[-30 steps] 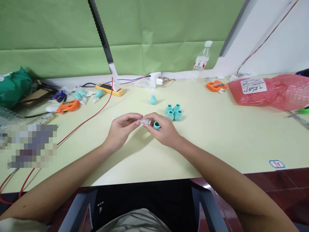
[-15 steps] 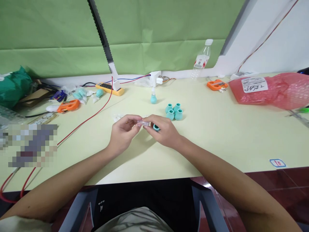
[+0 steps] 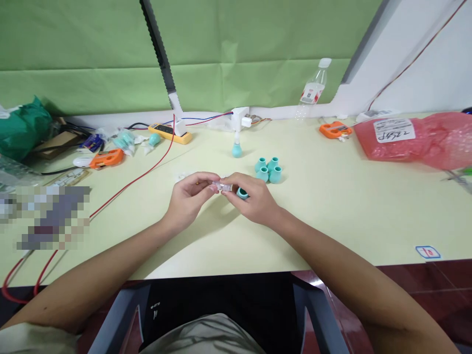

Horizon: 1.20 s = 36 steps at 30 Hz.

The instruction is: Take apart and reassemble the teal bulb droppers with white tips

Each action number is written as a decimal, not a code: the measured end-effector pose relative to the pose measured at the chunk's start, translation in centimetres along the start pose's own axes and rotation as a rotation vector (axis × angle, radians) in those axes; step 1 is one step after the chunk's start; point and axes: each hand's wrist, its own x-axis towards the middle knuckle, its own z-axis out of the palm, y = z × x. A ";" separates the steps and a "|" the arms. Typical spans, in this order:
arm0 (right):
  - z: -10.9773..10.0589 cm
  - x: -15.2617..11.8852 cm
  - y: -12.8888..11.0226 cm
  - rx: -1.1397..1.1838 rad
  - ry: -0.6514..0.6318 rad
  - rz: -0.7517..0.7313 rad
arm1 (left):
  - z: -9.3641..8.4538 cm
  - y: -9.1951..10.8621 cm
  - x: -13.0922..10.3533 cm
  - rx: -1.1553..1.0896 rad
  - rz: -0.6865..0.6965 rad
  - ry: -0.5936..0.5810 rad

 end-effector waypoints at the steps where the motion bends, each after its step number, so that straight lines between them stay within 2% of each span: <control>1: 0.0 0.0 0.0 0.000 0.000 0.008 | 0.0 0.0 0.0 0.006 0.004 0.006; 8: -0.1 0.1 -0.6 0.022 0.021 0.070 | -0.1 -0.2 0.0 -0.016 0.035 -0.043; 14: -0.2 0.0 -0.6 0.017 -0.002 0.102 | 0.2 0.1 -0.3 0.033 0.059 -0.013; 22: 0.2 -0.4 -0.2 -0.009 -0.044 0.094 | 0.6 -0.3 -0.7 0.115 0.190 0.020; 29: 0.2 -0.3 -0.1 -0.069 -0.033 0.026 | 0.6 -0.4 -0.6 0.030 0.080 -0.010; 33: 0.3 -0.2 -0.1 -0.011 -0.060 0.079 | 0.5 -0.4 -0.4 0.005 0.038 -0.006; 36: 0.3 -0.2 0.1 0.033 -0.071 0.190 | 0.2 -0.6 0.0 0.045 0.082 -0.037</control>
